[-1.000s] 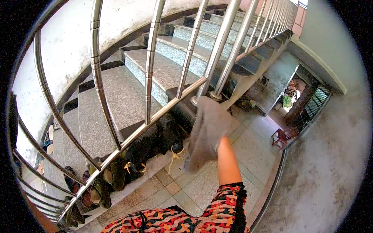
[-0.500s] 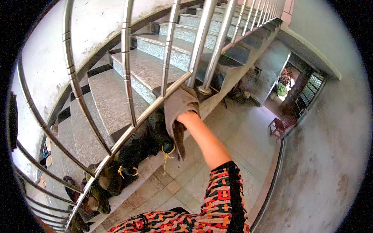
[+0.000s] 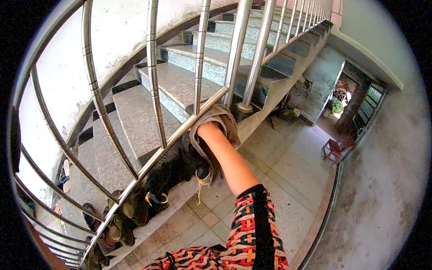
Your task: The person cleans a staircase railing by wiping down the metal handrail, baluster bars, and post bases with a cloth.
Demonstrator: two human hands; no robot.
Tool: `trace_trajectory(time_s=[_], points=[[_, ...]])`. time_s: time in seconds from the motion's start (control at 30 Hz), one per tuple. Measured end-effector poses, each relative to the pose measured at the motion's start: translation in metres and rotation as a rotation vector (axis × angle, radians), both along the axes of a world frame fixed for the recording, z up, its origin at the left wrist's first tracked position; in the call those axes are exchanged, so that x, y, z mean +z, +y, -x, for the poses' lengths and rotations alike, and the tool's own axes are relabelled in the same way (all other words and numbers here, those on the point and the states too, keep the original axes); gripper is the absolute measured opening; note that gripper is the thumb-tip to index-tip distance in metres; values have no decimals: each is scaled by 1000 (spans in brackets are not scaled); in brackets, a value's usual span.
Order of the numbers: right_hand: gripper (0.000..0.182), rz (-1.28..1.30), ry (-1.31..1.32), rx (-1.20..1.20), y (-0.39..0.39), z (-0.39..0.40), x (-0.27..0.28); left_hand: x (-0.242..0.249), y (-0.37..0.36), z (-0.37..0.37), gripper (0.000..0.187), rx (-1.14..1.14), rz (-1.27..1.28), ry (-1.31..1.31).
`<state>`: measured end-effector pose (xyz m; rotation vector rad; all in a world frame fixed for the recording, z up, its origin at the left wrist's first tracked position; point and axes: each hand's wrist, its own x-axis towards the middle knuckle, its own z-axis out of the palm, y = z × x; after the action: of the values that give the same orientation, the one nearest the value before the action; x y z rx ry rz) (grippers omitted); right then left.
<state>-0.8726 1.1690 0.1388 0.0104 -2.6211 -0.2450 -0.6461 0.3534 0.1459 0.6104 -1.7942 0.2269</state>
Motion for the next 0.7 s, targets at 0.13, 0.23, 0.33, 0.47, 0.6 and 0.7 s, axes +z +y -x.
trace_trajectory(time_s=[0.13,0.23,0.33,0.47,0.6,0.7], points=[[45,226,-164,-129,9,-12,12,1,-1,2,29,2,-38,11],[28,357,-87,-92,32,-19,-9,-2,2,3,29,31,-21,-15],[30,57,117,-89,40,-34,-28,-5,-22,-6,33,-76,-71,-5],[32,54,137,15,63,-31,-38,-21,-25,-32,36,-82,-10,66],[36,265,346,214,80,-46,-46,-75,44,-61,39,-188,69,72],[32,665,263,188,106,-44,-47,-133,189,-67,38,-486,-163,44]])
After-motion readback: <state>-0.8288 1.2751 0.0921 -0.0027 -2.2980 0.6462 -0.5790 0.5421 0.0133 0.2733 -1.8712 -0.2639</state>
